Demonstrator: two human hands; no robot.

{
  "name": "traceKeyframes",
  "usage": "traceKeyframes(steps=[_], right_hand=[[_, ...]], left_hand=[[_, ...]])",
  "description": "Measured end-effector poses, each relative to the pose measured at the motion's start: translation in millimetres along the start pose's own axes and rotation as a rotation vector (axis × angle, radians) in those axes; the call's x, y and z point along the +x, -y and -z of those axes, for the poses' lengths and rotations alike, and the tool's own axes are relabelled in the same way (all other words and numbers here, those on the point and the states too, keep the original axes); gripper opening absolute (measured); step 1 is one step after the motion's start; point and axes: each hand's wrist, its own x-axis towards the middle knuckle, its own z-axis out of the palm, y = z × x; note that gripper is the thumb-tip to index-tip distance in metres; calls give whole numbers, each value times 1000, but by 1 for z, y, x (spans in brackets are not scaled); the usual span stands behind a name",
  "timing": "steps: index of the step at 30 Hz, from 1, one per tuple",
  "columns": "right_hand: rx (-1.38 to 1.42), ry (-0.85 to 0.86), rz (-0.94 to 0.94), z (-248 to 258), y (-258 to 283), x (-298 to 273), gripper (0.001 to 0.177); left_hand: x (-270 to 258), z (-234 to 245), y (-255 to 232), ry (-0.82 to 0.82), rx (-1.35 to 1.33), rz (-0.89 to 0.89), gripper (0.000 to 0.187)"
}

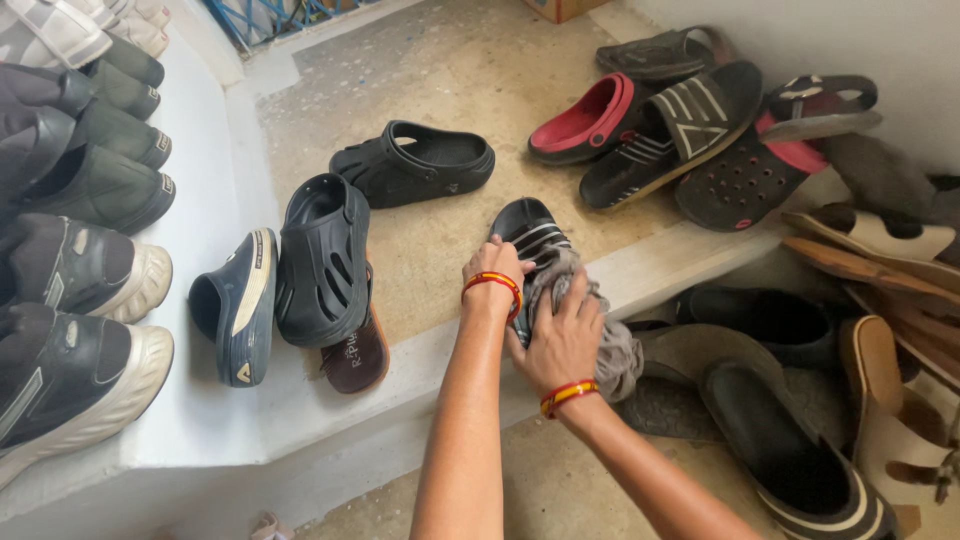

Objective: The person wipes the upper and sole of a black slipper with a cloth, then moves to a second black slipper and wipes it similarly. The person handles the slippers one at a time on a white shelf among other footwear.

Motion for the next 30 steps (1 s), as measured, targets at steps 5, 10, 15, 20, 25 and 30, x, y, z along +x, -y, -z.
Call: traceKeyframes(steps=[5,10,15,20,25,30], right_hand=[[-50,27,-36,16,8,-24,74],[68,122,38,55,-9,-52,55],[204,201,208,42,-20,-15,37],[17,92,331,-3,3,23,74],[142,164,508,22,-19,0,64],[189,183,664,49,-61,-46,45]], left_hand=[[4,-8,1,-66,0,-8,50],[6,-5,-1,-35,-17,10,55],[-9,-4,5,-38,-80,-11,56],[-3,13,0,-2,-68,-5,53],[1,-1,5,5,-38,22,67],[14,-54,20,-286,270,-208,62]])
